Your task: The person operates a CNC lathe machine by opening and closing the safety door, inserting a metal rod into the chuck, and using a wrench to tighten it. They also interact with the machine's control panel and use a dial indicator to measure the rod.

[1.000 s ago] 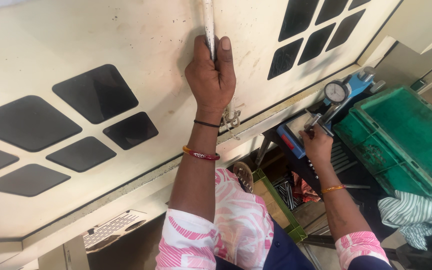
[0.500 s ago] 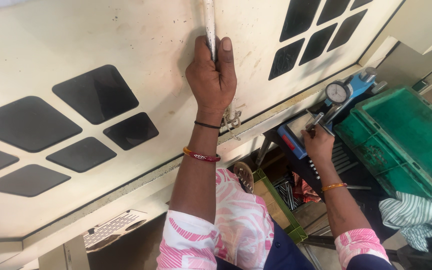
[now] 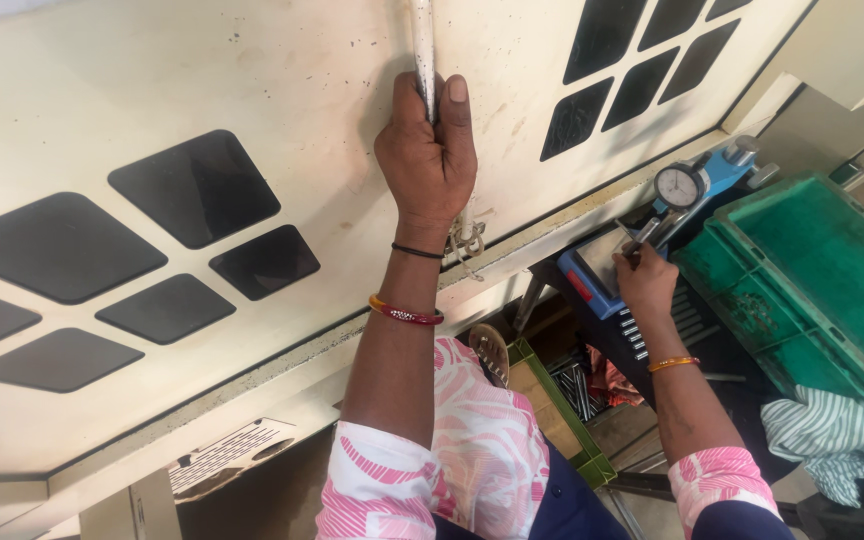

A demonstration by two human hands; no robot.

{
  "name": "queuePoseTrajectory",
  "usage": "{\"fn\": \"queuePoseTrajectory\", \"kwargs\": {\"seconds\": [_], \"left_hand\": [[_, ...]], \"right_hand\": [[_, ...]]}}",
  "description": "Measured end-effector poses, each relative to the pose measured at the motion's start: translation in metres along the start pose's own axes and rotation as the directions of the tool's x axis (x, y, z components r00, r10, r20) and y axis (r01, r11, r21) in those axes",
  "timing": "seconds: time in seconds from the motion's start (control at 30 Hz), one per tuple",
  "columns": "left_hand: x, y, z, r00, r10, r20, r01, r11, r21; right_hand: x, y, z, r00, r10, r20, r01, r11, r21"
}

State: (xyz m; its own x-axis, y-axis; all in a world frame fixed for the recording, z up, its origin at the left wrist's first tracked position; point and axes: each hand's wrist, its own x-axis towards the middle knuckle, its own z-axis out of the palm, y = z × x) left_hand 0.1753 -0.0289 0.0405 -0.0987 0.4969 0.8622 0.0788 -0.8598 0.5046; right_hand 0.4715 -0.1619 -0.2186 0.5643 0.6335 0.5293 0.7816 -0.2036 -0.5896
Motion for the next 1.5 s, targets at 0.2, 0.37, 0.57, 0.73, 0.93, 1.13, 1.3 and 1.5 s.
{"fn": "queuePoseTrajectory", "kwargs": {"seconds": [0.2, 0.37, 0.57, 0.73, 0.93, 1.13, 1.3, 1.5], "left_hand": [[0.001, -0.001, 0.001, 1.000, -0.015, 0.007, 0.015, 1.000, 0.005], [0.001, -0.001, 0.002, 1.000, -0.004, 0.000, 0.004, 1.000, 0.005], [0.001, -0.001, 0.004, 1.000, -0.017, 0.003, 0.017, 1.000, 0.014], [0.001, -0.002, 0.006, 1.000, -0.015, 0.002, 0.015, 1.000, 0.012], [0.002, -0.002, 0.006, 1.000, -0.009, 0.004, 0.009, 1.000, 0.011], [0.002, 0.001, 0.005, 1.000, -0.016, 0.001, 0.016, 1.000, 0.014], [0.003, 0.004, 0.006, 1.000, -0.019, -0.001, 0.019, 1.000, 0.011], [0.004, 0.007, 0.007, 1.000, -0.016, -0.003, 0.017, 1.000, 0.010]], "right_hand": [[0.006, 0.002, -0.001, 1.000, 0.024, 0.020, -0.023, 0.998, -0.050], [0.009, 0.001, -0.001, 0.997, 0.080, 0.024, -0.079, 0.997, -0.026], [0.011, 0.003, -0.001, 0.995, 0.096, 0.034, -0.095, 0.995, -0.039], [0.013, 0.004, -0.001, 0.993, 0.113, 0.040, -0.111, 0.993, -0.048], [0.014, 0.003, -0.003, 0.992, 0.118, 0.050, -0.116, 0.992, -0.047], [0.017, 0.001, -0.003, 0.993, 0.107, 0.055, -0.102, 0.991, -0.085], [0.016, 0.002, -0.005, 0.996, 0.081, 0.036, -0.078, 0.993, -0.085], [0.015, 0.002, -0.007, 0.996, 0.077, 0.039, -0.076, 0.997, -0.032]]}}
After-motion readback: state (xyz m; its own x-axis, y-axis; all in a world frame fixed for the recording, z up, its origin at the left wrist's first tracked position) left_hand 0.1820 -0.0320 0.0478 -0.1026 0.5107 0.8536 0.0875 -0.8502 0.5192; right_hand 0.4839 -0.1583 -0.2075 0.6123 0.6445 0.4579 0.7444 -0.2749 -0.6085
